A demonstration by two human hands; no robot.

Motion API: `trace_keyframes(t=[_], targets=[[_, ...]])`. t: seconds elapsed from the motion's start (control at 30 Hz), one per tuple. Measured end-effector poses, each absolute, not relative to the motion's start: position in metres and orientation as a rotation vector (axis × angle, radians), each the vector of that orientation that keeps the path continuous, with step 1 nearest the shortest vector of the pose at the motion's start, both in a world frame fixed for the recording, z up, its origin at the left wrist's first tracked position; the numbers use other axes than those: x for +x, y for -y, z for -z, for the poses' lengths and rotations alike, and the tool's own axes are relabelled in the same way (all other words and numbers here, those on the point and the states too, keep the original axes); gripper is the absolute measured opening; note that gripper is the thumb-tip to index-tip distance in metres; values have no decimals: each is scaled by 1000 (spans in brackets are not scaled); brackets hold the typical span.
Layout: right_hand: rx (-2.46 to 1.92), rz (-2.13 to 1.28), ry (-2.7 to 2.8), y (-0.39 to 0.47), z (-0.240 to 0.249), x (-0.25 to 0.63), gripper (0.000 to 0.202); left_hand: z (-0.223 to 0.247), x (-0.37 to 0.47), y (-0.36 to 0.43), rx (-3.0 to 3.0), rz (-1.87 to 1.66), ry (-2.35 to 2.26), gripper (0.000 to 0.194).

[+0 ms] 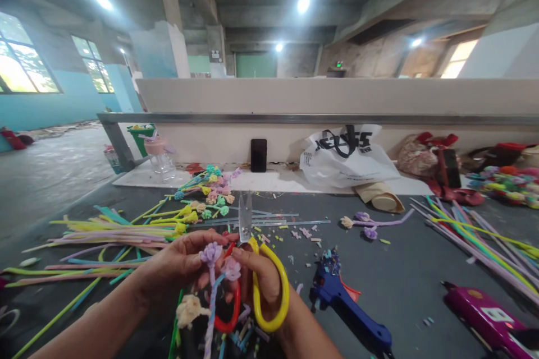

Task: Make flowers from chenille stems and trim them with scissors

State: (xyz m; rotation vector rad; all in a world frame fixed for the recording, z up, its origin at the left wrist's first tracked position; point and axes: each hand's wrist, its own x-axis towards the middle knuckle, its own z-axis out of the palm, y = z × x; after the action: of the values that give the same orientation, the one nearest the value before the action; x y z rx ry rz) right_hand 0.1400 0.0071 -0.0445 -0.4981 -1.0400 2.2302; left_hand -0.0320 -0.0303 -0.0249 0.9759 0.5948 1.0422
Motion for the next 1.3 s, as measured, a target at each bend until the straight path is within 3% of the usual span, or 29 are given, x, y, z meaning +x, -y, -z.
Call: trace_keyframes(t=[0.17, 0.4, 0.57, 0.7, 1.3], targets=[[-719, -1940, 1114, -5, 40, 140, 39, 22, -31, 28, 883, -1124, -654, 21], [-1125, -833, 1797, -19, 40, 158, 29, 21, -38, 20, 840, -1328, -662, 16], [-1123, -405, 2169, -20, 48, 162, 50, 23, -41, 17, 850, -1398, -645, 17], [-1190, -318, 2268, -14, 45, 156, 56, 25, -41, 18, 873, -1399, -634, 15], [-1205, -322, 2281, -7, 43, 151, 47, 27, -40, 18, 935, -1407, -654, 14]])
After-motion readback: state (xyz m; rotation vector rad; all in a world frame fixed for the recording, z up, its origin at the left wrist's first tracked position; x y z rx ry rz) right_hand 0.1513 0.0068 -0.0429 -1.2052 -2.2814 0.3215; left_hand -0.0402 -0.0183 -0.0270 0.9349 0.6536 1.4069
